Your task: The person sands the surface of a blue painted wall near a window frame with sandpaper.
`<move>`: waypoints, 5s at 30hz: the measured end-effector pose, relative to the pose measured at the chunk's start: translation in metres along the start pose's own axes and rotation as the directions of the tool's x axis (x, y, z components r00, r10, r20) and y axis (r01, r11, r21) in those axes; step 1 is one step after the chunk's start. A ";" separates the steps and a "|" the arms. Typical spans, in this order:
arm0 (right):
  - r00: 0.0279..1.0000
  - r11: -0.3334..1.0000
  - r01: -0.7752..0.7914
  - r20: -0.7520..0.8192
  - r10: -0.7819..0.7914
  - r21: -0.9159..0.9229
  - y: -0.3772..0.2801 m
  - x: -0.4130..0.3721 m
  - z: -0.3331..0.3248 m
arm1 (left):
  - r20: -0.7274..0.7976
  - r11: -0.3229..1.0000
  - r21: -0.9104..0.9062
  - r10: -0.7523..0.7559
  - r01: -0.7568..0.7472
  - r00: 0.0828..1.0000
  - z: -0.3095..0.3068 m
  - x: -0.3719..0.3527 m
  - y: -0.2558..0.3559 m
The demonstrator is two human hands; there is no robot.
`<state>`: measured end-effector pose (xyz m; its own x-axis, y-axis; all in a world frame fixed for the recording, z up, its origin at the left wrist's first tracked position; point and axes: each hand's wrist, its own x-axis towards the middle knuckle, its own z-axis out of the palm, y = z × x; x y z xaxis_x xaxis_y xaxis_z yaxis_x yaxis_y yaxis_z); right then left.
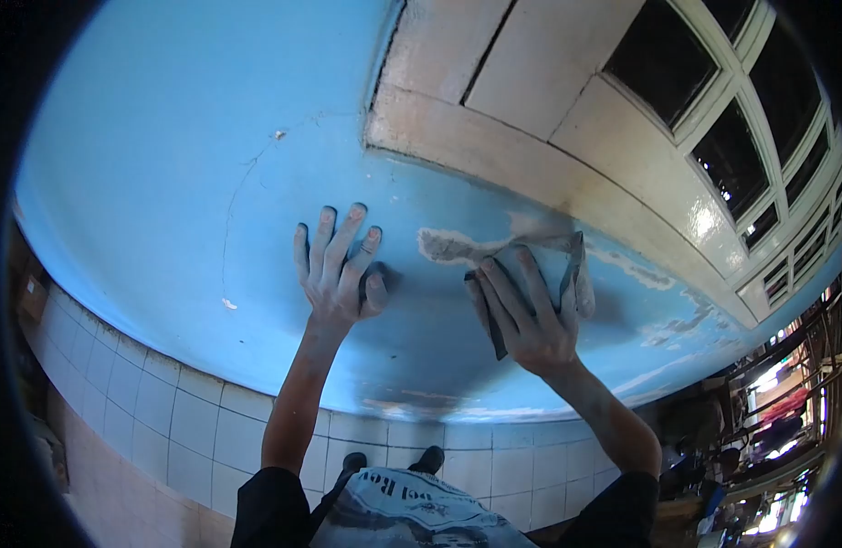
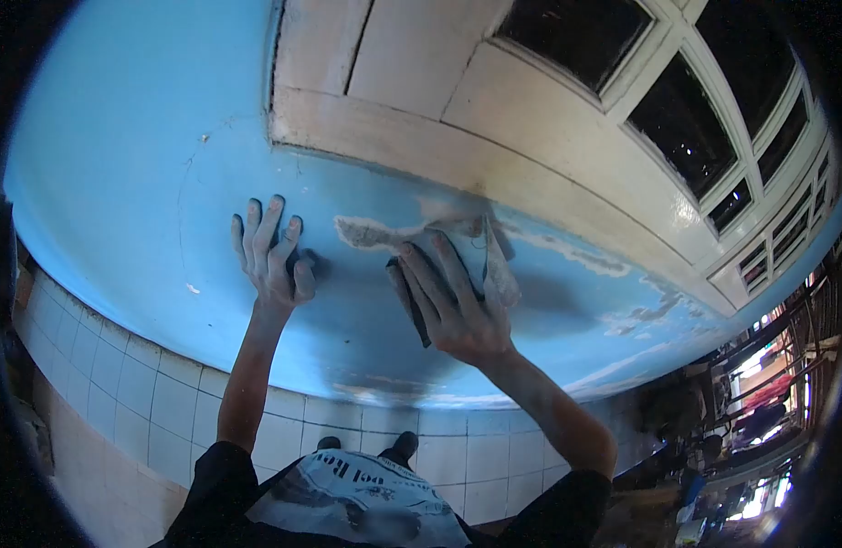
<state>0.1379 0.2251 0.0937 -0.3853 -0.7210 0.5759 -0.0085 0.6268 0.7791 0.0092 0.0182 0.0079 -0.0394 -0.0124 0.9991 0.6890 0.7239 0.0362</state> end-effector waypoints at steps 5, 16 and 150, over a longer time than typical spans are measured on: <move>0.999 0.996 -0.023 0.030 0.021 0.086 -0.003 0.012 -0.002 | -0.002 1.000 -0.020 -0.021 0.021 1.000 0.002 -0.003 0.001; 0.995 0.993 -0.085 0.051 0.081 0.080 -0.002 -0.002 0.002 | 0.020 1.000 -0.014 -0.002 0.002 1.000 -0.002 -0.004 -0.001; 0.715 0.651 -0.685 0.135 0.686 0.327 0.126 -0.237 -0.015 | 0.063 0.994 0.084 0.066 -0.071 0.996 0.073 0.010 0.188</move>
<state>0.2418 0.4700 0.0590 -0.4056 -0.0463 0.9129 -0.0432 0.9986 0.0314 0.0860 0.2045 0.0232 -0.0392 0.0785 0.9961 0.6267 0.7784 -0.0367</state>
